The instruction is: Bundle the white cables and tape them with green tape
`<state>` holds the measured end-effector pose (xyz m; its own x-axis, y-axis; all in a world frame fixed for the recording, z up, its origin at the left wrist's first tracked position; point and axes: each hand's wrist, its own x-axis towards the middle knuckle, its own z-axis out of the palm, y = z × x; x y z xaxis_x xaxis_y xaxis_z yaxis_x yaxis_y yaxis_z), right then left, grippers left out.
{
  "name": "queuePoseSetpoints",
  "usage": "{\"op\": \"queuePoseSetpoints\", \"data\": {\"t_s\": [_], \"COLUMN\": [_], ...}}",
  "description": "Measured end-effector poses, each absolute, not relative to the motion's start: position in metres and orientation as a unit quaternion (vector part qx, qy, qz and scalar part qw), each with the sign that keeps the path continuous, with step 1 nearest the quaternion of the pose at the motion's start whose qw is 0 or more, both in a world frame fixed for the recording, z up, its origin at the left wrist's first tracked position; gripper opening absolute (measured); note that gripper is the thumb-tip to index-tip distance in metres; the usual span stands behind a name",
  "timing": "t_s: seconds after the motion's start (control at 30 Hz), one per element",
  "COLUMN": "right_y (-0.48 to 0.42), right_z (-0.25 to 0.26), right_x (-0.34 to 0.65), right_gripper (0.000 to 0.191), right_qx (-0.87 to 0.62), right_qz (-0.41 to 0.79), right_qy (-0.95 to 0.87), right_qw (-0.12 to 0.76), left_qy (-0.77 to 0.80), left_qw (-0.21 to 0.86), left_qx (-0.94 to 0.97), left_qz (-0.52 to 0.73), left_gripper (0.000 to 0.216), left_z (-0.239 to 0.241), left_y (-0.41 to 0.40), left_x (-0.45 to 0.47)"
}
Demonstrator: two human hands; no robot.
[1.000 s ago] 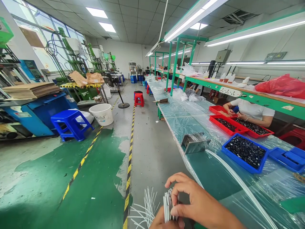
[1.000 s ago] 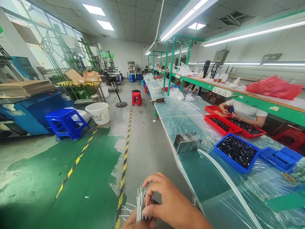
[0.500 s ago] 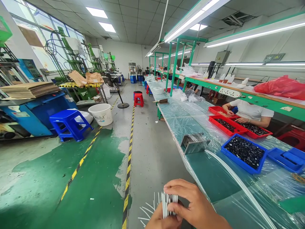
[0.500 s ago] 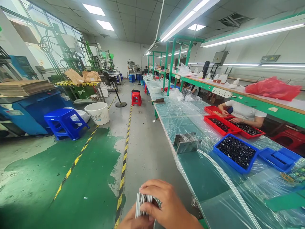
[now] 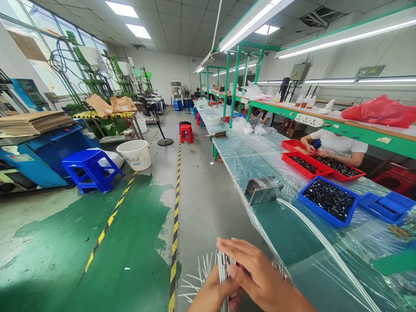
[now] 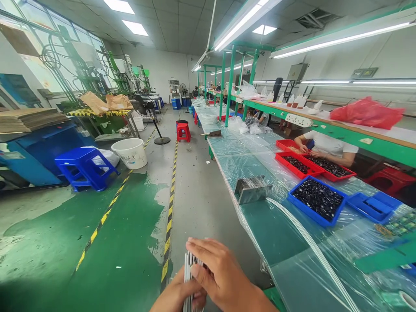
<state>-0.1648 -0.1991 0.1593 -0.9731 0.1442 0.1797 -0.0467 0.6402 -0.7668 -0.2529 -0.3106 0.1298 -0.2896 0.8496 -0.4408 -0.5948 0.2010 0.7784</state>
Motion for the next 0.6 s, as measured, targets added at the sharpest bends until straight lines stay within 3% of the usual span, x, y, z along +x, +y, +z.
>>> {"op": "queuePoseSetpoints", "data": {"t_s": [0.17,0.23,0.27,0.33,0.4,0.6], "right_y": [-0.214,-0.229,-0.236,-0.248,-0.252,-0.237], "right_z": [0.134,0.116,0.105,0.083,0.062,0.009], "right_x": [-0.179,-0.19,-0.195,-0.203,-0.207,-0.194], "right_gripper": [0.097,0.106,0.097,0.056,0.025,0.021], "right_qx": [-0.095,-0.088,-0.098,-0.147,-0.196,-0.239], "right_qz": [0.681,0.734,0.734,0.691,0.623,0.562], "right_qy": [-0.702,-0.649,-0.651,-0.691,-0.737,-0.764], "right_qw": [0.185,0.182,0.167,0.152,0.171,0.209], "left_qy": [0.467,0.41,0.38,0.339,0.315,0.273], "left_qw": [0.499,0.47,0.459,0.441,0.423,0.328], "left_qx": [0.045,0.006,-0.009,-0.03,-0.021,0.113], "left_qz": [0.728,0.782,0.803,0.831,0.849,0.897], "left_gripper": [0.038,0.03,0.024,0.017,0.025,0.035], "left_z": [0.141,0.152,0.16,0.179,0.202,0.291], "left_y": [-0.296,-0.291,-0.289,-0.287,-0.287,-0.314], "left_x": [-0.271,-0.285,-0.294,-0.311,-0.327,-0.364]}}
